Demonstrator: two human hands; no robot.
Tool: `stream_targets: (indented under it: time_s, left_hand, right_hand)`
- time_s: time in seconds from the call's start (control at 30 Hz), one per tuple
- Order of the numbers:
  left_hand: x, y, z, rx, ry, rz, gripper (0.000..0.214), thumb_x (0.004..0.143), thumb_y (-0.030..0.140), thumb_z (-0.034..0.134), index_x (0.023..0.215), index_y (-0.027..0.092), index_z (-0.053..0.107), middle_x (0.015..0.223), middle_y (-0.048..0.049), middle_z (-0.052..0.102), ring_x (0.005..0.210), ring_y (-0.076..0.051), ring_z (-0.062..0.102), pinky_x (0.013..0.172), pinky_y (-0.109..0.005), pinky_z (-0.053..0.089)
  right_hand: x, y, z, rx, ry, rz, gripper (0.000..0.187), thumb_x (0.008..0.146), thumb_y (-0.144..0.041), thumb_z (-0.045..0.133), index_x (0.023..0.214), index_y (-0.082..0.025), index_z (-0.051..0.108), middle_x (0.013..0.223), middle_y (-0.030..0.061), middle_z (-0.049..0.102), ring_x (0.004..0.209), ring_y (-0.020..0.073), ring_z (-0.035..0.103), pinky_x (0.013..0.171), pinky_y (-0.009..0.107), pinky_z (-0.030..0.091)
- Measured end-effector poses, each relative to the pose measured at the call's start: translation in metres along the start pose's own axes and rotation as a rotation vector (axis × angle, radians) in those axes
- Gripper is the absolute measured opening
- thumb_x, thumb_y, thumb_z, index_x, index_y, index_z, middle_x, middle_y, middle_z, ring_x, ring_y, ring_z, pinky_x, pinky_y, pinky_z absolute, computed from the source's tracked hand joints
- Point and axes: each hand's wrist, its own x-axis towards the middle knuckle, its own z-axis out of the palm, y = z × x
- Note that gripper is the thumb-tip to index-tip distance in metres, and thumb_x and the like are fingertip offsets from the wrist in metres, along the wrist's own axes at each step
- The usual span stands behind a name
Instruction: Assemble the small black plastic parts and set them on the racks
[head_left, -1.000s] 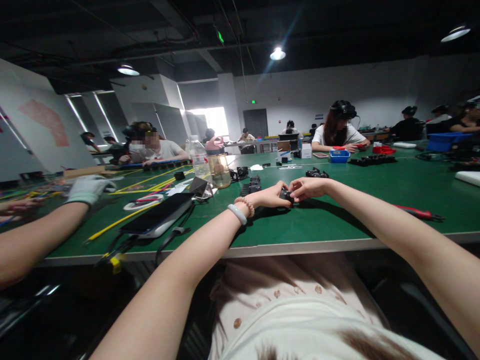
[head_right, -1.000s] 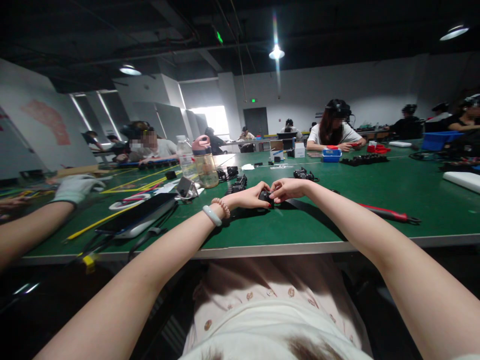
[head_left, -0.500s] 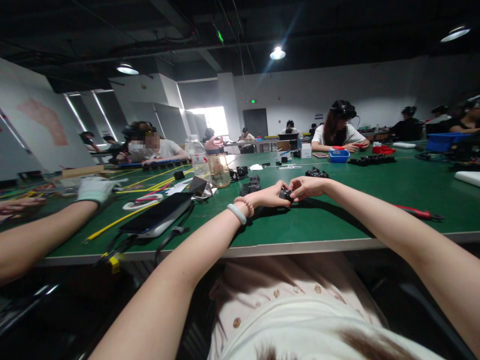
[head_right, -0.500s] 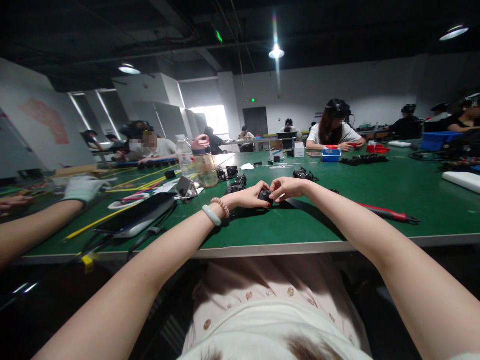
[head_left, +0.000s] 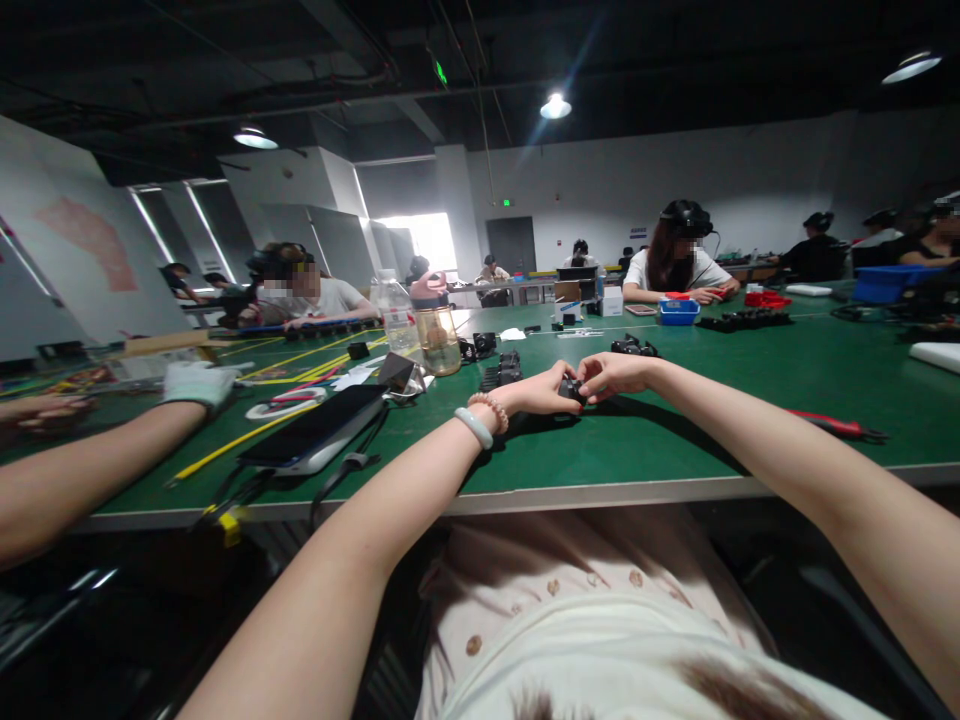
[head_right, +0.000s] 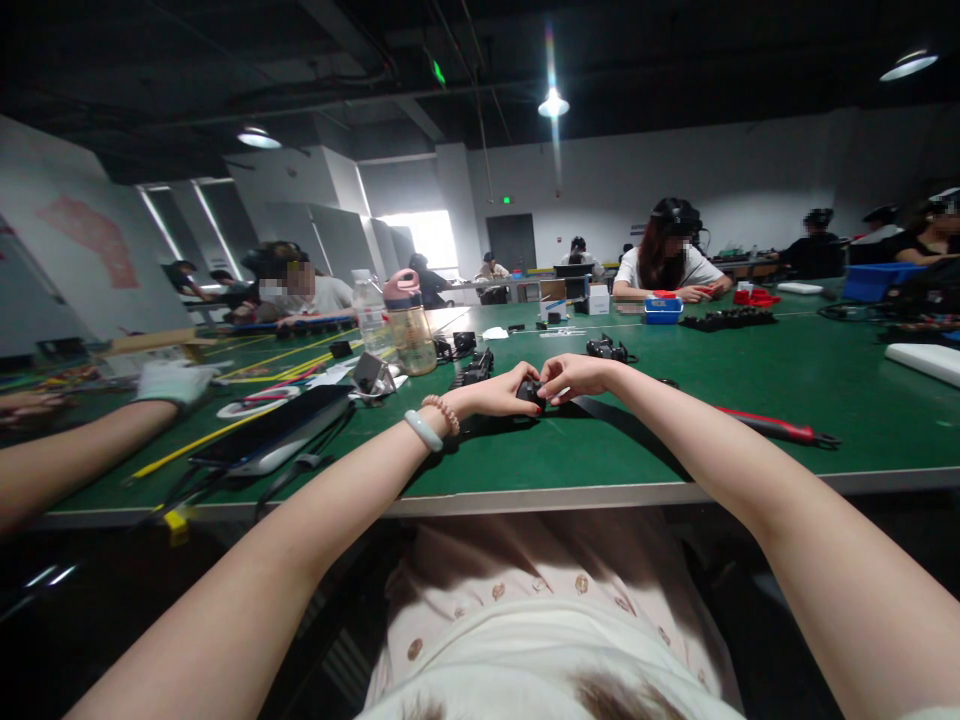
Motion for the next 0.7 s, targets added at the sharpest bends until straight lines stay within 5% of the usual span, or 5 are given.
stream_targets:
  time_s: [0.7]
  left_hand:
    - [0.0015,-0.0034,0.0014,0.013,0.006,0.021,0.057,0.056,0.043,0.057,0.102,0.016,0.036,0.090,-0.0021,0.049,0.078,-0.015,0.049,0.064,-0.024,0.038]
  right_hand:
    - [0.0010,0.0017,-0.0028,0.056,-0.037,0.055,0.024,0.062,-0.023,0.065,0.079,-0.011,0.053,0.067,0.0009,0.058,0.064,0.0077,0.057,0.068,0.022,0.049]
